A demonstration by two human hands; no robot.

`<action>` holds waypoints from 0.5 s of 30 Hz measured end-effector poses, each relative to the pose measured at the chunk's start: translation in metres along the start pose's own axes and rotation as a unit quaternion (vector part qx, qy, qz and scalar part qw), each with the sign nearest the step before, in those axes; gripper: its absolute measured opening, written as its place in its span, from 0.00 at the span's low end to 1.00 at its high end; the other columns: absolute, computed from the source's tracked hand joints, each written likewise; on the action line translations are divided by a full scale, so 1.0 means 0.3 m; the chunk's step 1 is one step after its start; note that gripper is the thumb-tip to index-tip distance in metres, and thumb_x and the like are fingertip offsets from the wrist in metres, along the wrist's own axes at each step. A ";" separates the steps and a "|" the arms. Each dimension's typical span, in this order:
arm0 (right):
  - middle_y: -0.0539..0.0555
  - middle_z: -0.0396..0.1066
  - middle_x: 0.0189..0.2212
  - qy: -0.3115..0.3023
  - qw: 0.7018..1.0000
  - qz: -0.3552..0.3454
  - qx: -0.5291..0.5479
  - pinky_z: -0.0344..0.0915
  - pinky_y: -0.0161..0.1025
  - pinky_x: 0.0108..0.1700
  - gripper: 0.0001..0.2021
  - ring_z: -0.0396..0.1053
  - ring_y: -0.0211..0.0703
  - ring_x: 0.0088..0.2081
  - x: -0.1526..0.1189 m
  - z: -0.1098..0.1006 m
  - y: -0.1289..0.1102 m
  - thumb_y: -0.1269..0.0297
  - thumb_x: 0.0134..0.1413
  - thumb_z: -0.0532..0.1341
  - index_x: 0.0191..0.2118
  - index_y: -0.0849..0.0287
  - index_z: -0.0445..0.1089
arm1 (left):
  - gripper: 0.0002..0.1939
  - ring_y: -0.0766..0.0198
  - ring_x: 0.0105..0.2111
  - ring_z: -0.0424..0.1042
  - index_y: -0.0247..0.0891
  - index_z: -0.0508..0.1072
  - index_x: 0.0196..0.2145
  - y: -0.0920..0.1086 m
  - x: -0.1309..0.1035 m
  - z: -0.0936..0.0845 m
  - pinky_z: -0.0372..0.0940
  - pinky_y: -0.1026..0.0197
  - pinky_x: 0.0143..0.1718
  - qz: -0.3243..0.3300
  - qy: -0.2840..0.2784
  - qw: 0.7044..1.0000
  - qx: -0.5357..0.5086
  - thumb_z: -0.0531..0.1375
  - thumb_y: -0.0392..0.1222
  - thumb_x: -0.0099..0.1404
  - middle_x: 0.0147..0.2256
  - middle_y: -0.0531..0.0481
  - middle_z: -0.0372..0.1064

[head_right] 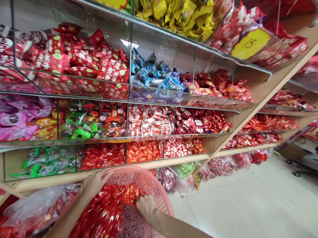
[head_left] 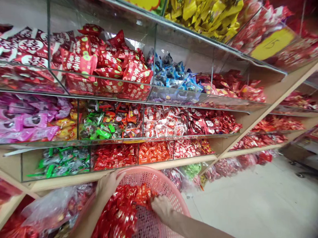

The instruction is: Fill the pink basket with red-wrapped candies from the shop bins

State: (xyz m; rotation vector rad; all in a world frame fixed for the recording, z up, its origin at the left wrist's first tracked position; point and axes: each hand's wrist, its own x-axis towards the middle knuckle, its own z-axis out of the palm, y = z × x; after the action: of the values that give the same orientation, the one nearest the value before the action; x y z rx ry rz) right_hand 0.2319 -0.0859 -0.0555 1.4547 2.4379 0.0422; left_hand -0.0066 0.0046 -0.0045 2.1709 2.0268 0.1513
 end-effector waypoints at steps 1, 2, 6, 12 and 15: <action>0.57 0.73 0.27 -0.020 1.000 -0.009 -0.018 0.66 0.37 0.30 0.08 0.71 0.45 0.31 0.007 -0.001 -0.007 0.80 0.44 0.60 0.30 0.62 0.70 | 0.29 0.51 0.36 0.74 0.43 0.69 0.49 0.002 -0.001 -0.002 0.63 0.56 0.35 0.000 0.000 1.000 0.001 0.40 0.60 0.63 0.35 0.41 0.75; 0.58 0.73 0.28 -0.037 0.998 -0.018 -0.038 0.66 0.37 0.30 0.07 0.71 0.46 0.32 0.014 -0.002 -0.013 0.80 0.45 0.60 0.30 0.62 0.70 | 0.29 0.51 0.36 0.74 0.44 0.69 0.49 0.004 -0.001 -0.003 0.63 0.56 0.35 -0.001 0.000 1.000 0.002 0.40 0.60 0.63 0.35 0.41 0.75; 0.61 0.73 0.30 -0.041 0.997 -0.026 -0.067 0.67 0.39 0.29 0.07 0.71 0.47 0.32 0.024 -0.004 -0.032 0.79 0.45 0.60 0.31 0.64 0.70 | 0.29 0.52 0.36 0.74 0.44 0.69 0.48 0.008 -0.001 -0.009 0.63 0.56 0.36 -0.003 -0.004 1.000 0.000 0.40 0.60 0.63 0.36 0.41 0.75; 0.62 0.73 0.33 -0.012 0.994 -0.044 -0.101 0.68 0.43 0.33 0.10 0.71 0.49 0.35 0.017 -0.005 -0.041 0.80 0.45 0.59 0.36 0.65 0.71 | 0.29 0.52 0.35 0.74 0.44 0.69 0.49 0.006 0.000 -0.007 0.62 0.57 0.35 -0.004 -0.004 1.000 0.003 0.41 0.61 0.63 0.35 0.42 0.75; 0.62 0.73 0.34 -0.014 0.995 -0.036 -0.093 0.68 0.42 0.33 0.12 0.71 0.49 0.36 0.013 -0.009 -0.047 0.80 0.46 0.58 0.37 0.65 0.71 | 0.29 0.53 0.36 0.74 0.44 0.69 0.49 0.005 0.000 -0.008 0.62 0.58 0.36 -0.009 -0.010 1.000 0.000 0.41 0.61 0.63 0.36 0.41 0.75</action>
State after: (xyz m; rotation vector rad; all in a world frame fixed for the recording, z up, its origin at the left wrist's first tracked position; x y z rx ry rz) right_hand 0.2175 -0.0892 -0.0562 1.2781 2.3909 0.2248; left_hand -0.0056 0.0046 -0.0017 2.1455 2.0348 0.1278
